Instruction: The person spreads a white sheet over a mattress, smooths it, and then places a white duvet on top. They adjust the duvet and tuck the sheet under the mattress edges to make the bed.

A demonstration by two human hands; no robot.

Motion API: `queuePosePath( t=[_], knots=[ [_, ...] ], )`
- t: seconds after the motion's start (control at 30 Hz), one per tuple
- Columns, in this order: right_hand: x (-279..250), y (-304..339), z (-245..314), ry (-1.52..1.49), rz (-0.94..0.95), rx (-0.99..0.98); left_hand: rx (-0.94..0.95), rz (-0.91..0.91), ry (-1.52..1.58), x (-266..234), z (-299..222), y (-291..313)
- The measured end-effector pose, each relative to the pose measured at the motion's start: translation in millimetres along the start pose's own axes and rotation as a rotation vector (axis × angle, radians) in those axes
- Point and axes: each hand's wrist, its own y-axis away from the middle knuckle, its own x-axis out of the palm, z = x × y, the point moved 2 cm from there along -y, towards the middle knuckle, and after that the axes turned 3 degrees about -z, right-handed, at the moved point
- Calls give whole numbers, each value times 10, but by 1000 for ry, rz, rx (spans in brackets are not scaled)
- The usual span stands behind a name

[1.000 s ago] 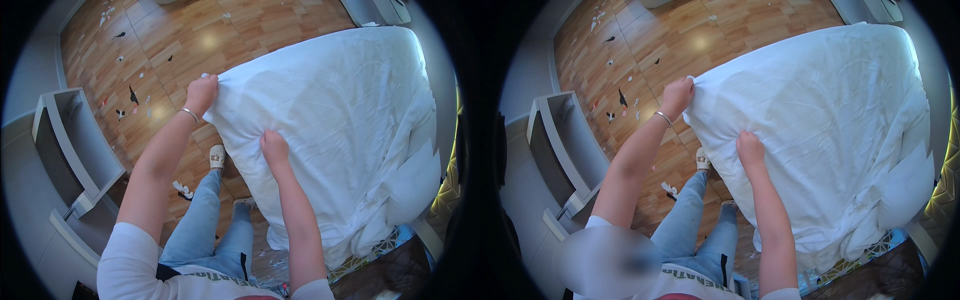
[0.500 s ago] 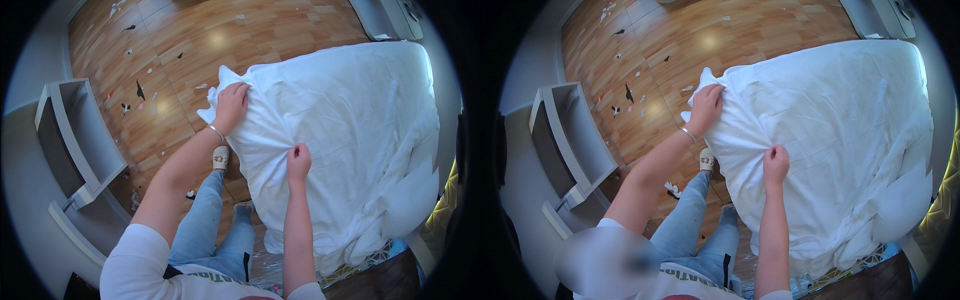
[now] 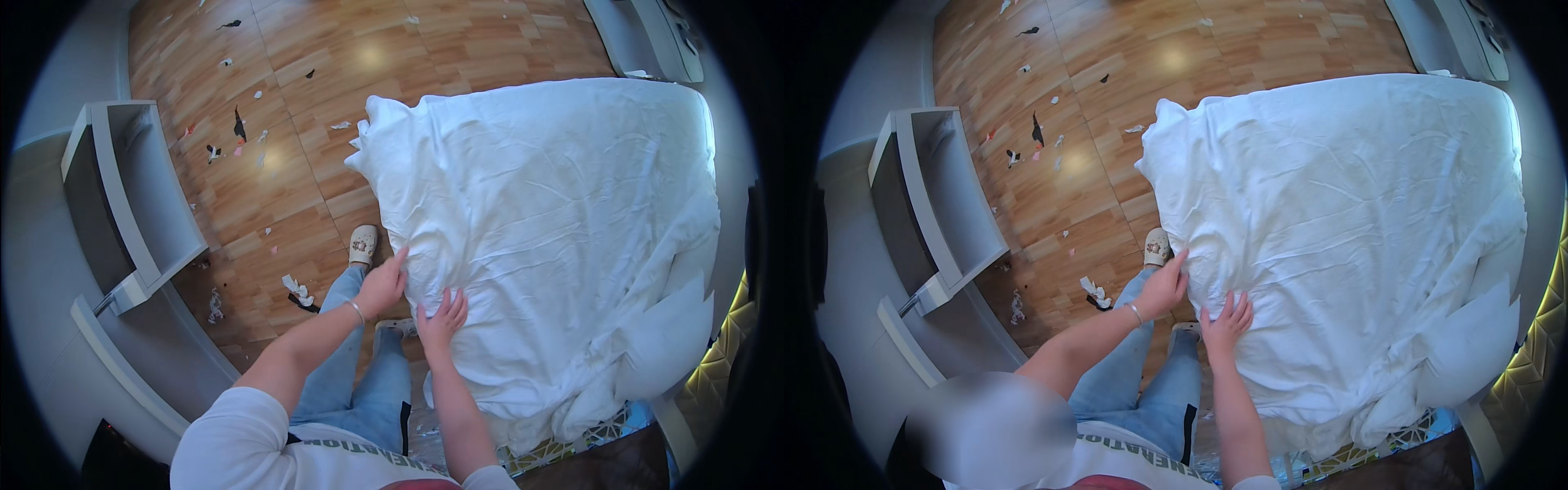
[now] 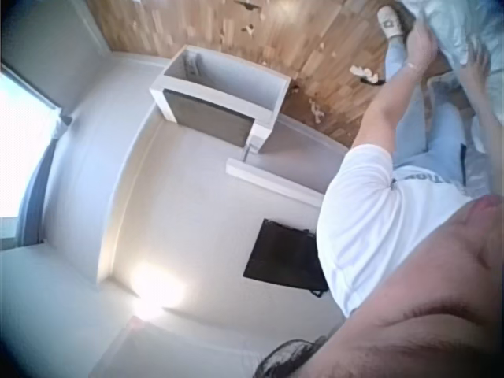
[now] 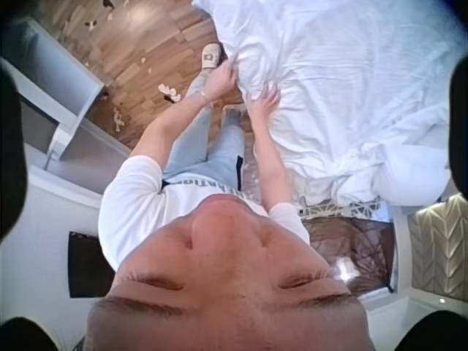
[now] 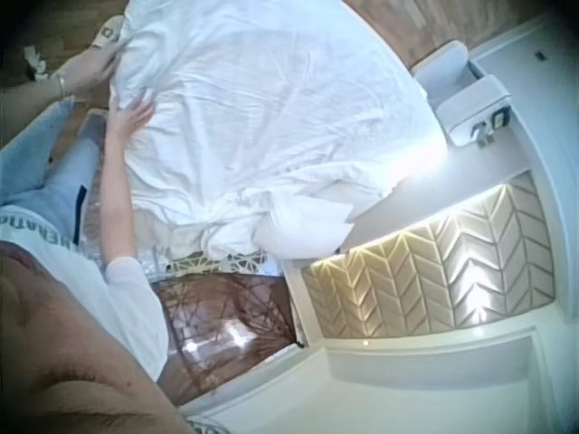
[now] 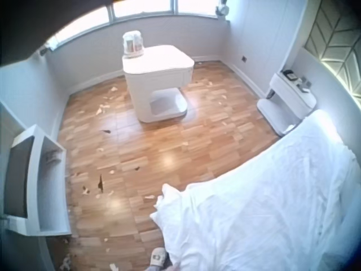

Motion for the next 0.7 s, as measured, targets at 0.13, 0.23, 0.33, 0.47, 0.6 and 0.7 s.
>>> queuePosePath(
  t=[0.13,0.23,0.33,0.47,0.6,0.7],
  knots=[
    [19,291,-112,-64,-9,-32,-143,-169,48,125,-49,58],
    [90,221,-200,-67,29,-105,-65,-226,-43,32,-78,-55],
    [107,199,-301,-208,115,-149,-25,-182,-189,38,-66,-29],
    [256,480,-400,-288,136,-236,-104,-124,-383,119,104,213],
    [130,627,-571,-405,5,-222,-64,-288,-325,290,53,360],
    [72,905,-993,-330,-92,-66,9,-179,-335,704,-138,562]
  ],
)
